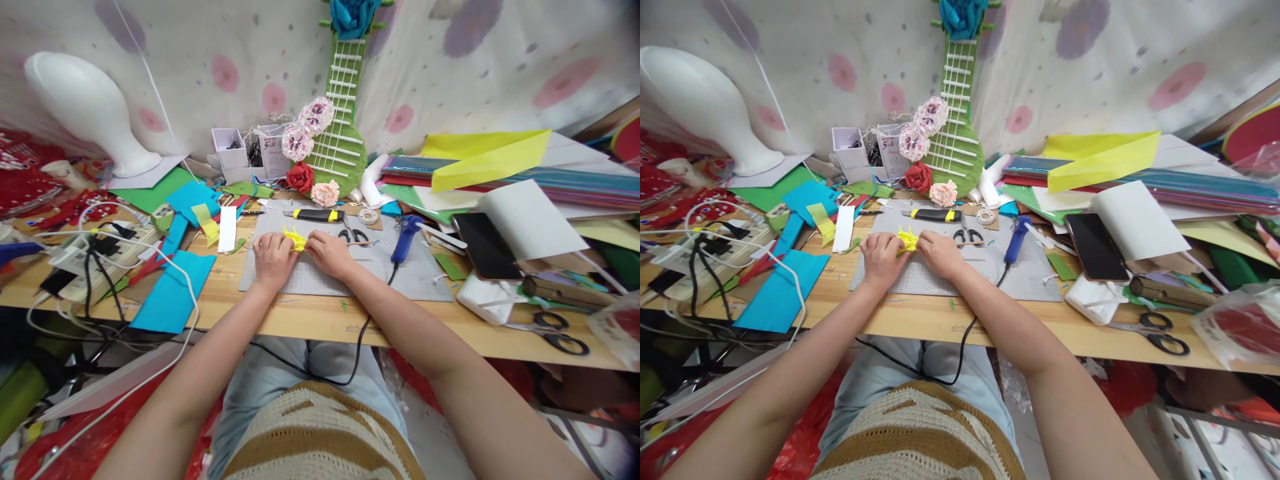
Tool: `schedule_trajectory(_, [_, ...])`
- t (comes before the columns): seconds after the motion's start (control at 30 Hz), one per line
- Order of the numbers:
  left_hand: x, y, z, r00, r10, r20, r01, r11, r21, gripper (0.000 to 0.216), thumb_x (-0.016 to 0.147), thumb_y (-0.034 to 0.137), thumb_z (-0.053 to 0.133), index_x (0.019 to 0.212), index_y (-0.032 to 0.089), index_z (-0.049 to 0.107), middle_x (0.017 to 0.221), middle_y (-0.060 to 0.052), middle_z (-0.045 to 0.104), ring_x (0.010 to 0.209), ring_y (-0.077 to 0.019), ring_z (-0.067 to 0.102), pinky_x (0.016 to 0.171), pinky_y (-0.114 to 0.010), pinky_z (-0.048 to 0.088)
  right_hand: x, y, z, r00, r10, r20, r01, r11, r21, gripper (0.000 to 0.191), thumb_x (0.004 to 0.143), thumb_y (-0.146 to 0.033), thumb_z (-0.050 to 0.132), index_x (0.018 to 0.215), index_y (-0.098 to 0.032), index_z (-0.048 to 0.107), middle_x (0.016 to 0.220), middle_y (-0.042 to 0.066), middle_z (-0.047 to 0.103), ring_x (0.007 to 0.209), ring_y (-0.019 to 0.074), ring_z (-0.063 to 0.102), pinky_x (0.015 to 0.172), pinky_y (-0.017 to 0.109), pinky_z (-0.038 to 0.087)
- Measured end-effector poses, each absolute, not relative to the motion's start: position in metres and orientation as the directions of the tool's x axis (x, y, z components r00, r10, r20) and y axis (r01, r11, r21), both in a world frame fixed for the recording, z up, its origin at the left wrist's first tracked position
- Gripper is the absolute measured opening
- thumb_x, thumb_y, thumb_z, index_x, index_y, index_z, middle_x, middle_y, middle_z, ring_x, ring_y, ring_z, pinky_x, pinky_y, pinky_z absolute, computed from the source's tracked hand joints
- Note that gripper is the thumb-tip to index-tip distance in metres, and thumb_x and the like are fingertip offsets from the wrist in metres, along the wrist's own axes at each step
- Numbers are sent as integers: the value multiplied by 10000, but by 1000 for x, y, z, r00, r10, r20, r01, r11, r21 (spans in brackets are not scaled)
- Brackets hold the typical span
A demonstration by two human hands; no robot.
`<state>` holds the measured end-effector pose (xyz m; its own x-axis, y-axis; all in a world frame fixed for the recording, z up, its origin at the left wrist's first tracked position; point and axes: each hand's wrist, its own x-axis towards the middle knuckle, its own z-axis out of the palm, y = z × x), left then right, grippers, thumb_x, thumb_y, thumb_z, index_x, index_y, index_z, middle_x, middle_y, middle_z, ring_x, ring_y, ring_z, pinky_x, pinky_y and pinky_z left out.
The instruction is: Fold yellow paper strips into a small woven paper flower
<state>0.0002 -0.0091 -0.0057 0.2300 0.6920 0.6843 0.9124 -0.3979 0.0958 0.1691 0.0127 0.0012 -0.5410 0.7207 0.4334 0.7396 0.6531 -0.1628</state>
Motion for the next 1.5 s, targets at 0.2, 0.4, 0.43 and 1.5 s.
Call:
schedule_trajectory(0.2, [8, -19, 7, 12, 882, 471, 731, -329, 597, 183, 796, 329, 536, 770, 195, 658, 686, -22, 606, 672, -142, 526, 646, -270, 372, 167, 15, -2, -338, 774, 536, 830, 513, -218, 187, 888, -217, 422, 842, -162, 595, 922, 83, 584, 849, 169, 516, 597, 252, 321])
schedule_trajectory(0.4, [32, 0, 15, -205, 960, -190, 1, 194, 981, 250, 674, 380, 657, 679, 131, 656, 599, 6, 602, 400, -39, 392, 389, -194, 251, 162, 15, -3, -271, 760, 591, 865, 462, -197, 164, 873, -213, 446, 806, -169, 589, 892, 69, 600, 797, 160, 519, 587, 255, 314])
schedule_trajectory(0.43, [35, 3, 17, -210, 948, -239, -69, 229, 971, 264, 643, 384, 686, 671, 125, 650, 607, 3, 603, 394, -30, 393, 369, -183, 228, 161, 14, -3, -279, 756, 592, 864, 467, -189, 166, 874, -210, 443, 804, -168, 588, 887, 70, 601, 794, 161, 518, 594, 255, 318])
schedule_trajectory(1.5, [51, 3, 17, -207, 912, -355, -515, 207, 832, 228, 679, 210, 700, 588, 117, 513, 462, 64, 470, 373, 1, 349, 336, -120, 216, 162, 11, -3, -357, 685, 635, 764, 606, -224, 106, 854, -200, 449, 895, -166, 540, 962, 92, 539, 831, 166, 516, 625, 252, 419])
